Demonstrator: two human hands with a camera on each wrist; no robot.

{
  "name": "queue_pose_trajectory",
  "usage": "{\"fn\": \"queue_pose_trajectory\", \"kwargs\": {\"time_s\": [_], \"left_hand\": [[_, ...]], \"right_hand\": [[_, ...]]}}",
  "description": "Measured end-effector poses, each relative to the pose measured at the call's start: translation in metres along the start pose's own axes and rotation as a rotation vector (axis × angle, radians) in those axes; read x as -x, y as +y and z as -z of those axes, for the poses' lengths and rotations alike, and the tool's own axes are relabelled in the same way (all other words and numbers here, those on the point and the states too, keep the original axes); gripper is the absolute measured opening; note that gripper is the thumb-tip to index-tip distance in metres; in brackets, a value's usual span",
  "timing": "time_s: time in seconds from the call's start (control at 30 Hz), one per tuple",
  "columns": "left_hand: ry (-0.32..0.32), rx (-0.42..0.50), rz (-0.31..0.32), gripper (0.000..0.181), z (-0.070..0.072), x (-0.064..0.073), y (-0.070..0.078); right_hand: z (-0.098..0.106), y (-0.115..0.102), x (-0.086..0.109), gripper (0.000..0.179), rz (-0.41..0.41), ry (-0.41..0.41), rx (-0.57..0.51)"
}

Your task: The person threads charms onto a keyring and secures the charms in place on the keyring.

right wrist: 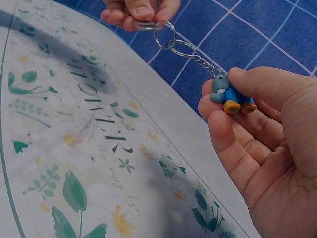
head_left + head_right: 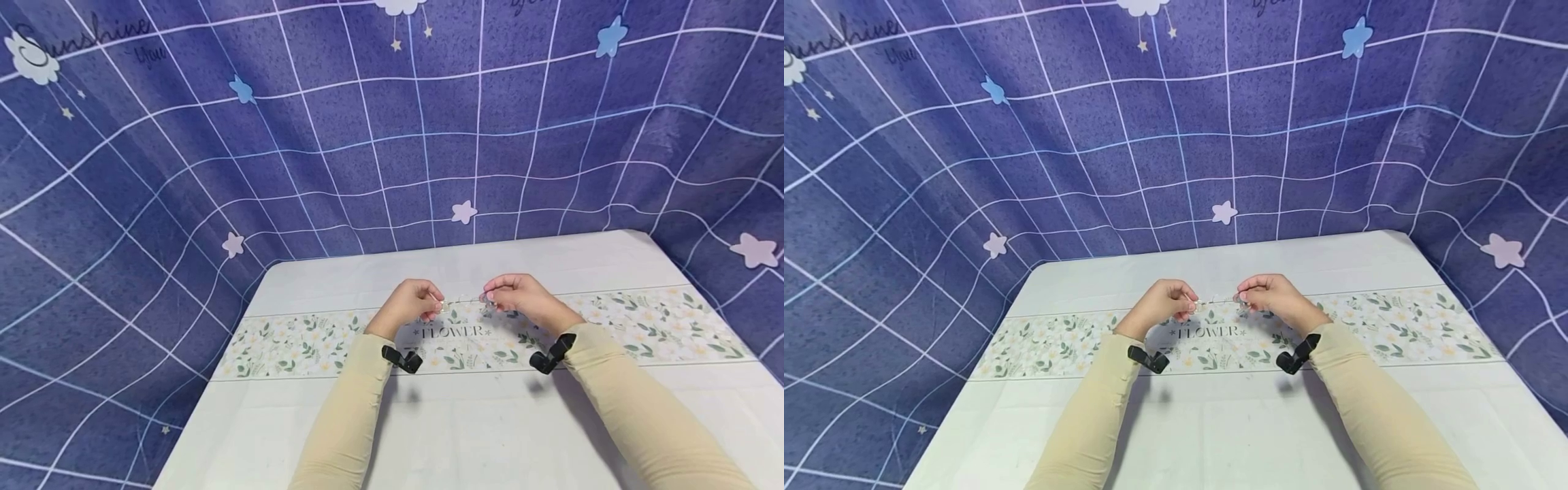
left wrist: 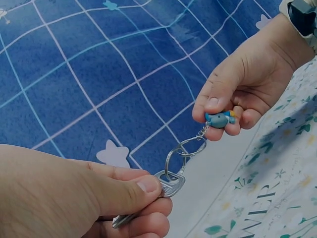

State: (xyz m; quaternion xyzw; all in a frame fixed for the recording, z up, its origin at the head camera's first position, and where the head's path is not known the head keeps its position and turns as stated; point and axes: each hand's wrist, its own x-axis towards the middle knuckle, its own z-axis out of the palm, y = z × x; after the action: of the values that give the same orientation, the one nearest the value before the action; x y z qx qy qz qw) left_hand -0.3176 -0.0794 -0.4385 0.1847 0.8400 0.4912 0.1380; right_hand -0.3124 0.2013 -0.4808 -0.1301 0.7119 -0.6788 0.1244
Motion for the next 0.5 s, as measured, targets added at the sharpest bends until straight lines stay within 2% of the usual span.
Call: {"fn": "queue_pose_trajectory", "kwargs": {"time_s": [0.2, 0.5], "left_hand": [[0.048, -0.047, 0.019, 0.004, -0.004, -0.002, -0.008], [0.191, -0.174, 0.043, 0.006, -0.013, -0.004, -0.022]], "right_hand": [[-0.001, 0.003, 0.000, 0.029, -0.008, 0.009, 0.123], [-0.006, 0.003, -0.003, 0.033, -0.062, 0.030, 0.201]]}}
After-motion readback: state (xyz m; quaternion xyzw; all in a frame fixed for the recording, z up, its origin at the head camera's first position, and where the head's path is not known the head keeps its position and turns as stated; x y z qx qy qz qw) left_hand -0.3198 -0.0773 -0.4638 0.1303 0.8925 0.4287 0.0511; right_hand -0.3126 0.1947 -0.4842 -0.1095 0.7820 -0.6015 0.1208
